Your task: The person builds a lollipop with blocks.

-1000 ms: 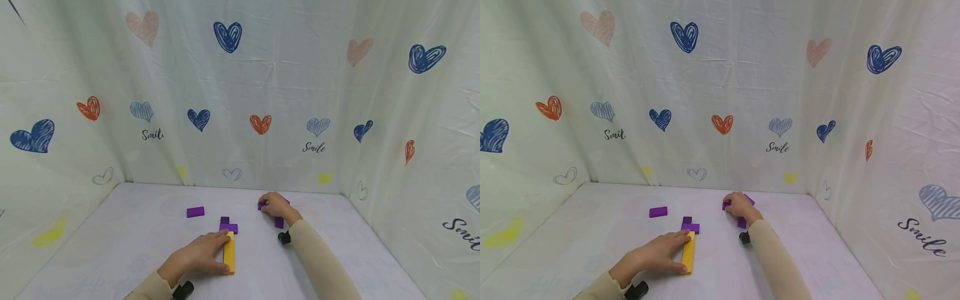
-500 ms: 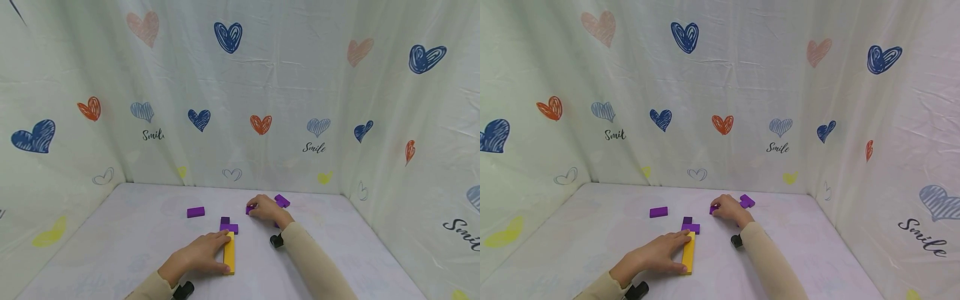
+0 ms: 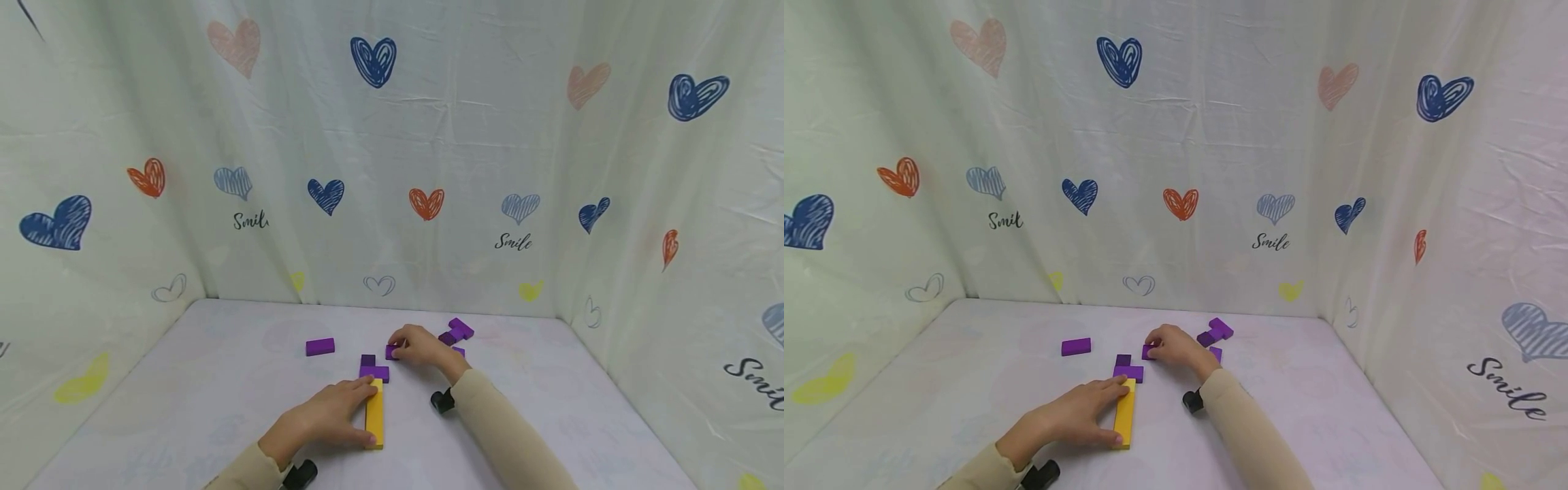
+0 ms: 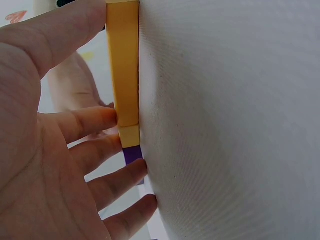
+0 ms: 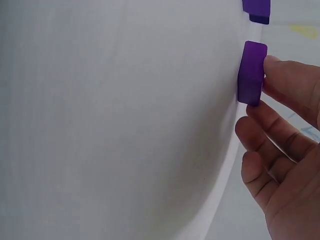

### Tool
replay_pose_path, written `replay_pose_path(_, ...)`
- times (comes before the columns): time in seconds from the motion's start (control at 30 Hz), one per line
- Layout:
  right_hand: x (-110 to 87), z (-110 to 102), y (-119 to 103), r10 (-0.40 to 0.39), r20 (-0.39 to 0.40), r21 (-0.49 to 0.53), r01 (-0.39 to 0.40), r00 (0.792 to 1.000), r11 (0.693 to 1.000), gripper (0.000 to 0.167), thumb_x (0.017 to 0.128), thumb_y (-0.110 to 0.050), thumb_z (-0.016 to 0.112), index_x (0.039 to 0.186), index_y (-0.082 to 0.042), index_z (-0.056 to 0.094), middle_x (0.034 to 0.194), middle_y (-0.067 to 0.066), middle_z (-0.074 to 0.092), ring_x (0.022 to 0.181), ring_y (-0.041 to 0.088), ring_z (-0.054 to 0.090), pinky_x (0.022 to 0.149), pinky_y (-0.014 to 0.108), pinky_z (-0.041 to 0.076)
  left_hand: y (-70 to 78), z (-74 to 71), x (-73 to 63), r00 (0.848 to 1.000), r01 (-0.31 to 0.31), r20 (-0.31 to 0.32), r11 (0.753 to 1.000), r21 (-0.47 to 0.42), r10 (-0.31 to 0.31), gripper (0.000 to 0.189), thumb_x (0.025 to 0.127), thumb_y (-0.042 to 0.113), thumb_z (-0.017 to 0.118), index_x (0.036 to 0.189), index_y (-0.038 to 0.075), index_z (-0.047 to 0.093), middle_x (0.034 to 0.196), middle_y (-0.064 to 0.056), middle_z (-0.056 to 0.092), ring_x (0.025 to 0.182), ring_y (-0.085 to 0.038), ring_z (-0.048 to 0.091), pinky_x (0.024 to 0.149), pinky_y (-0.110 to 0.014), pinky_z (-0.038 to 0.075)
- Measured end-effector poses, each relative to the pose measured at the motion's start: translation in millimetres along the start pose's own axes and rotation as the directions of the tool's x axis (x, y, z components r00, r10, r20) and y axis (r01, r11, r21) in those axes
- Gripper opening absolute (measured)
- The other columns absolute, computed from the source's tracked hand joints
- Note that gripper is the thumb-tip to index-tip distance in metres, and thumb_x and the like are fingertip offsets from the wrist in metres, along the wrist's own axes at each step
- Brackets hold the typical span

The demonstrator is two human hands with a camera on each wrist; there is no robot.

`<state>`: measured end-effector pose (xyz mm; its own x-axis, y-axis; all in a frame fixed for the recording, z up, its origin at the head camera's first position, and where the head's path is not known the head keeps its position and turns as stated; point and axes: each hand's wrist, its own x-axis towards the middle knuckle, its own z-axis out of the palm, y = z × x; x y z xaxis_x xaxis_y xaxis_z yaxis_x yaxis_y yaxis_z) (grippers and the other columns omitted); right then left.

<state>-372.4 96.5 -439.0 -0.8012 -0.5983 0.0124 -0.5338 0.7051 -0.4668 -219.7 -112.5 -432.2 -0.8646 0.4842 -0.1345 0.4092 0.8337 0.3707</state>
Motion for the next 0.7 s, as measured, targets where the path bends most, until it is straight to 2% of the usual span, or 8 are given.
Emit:
replay_pose_path(0.2, -0.7, 4.8, -8.5, 0.030, 0.029, 0.052, -0.032, 0.999, 0.998, 0.021, 0.090, -0.020, 0.067, 0.111, -0.019, 0.069, 0.095, -0.009, 0.061, 0.088, 0.010, 0.056, 0.082, 0.026, 0.051, 0.4, -0.4, -0.1, 1.000, 0.002, -0.002, 1.000, -0.005, -0.002, 0.085, 0.072, 0.065, 0.070, 0.139, 0.019, 0.049, 0.150, -0.003, 0.037, 0.131, -0.031, 0.041, 0.104, -0.054, 0.037)
replay_pose_path(0.7, -2.4, 7.1, -17.7, -0.027, 0.068, 0.050, 0.023, 0.997, 0.998, 0.018, 0.091, -0.022, 0.066, 0.109, -0.021, 0.070, 0.097, -0.012, 0.062, 0.086, 0.008, 0.055, 0.078, 0.022, 0.049, 2.6, -2.0, -0.7, 1.000, -0.015, -0.004, 1.000, 0.008, 0.015, 0.085, 0.073, 0.065, 0.069, 0.139, 0.016, 0.049, 0.150, -0.005, 0.037, 0.130, -0.033, 0.042, 0.104, -0.054, 0.037)
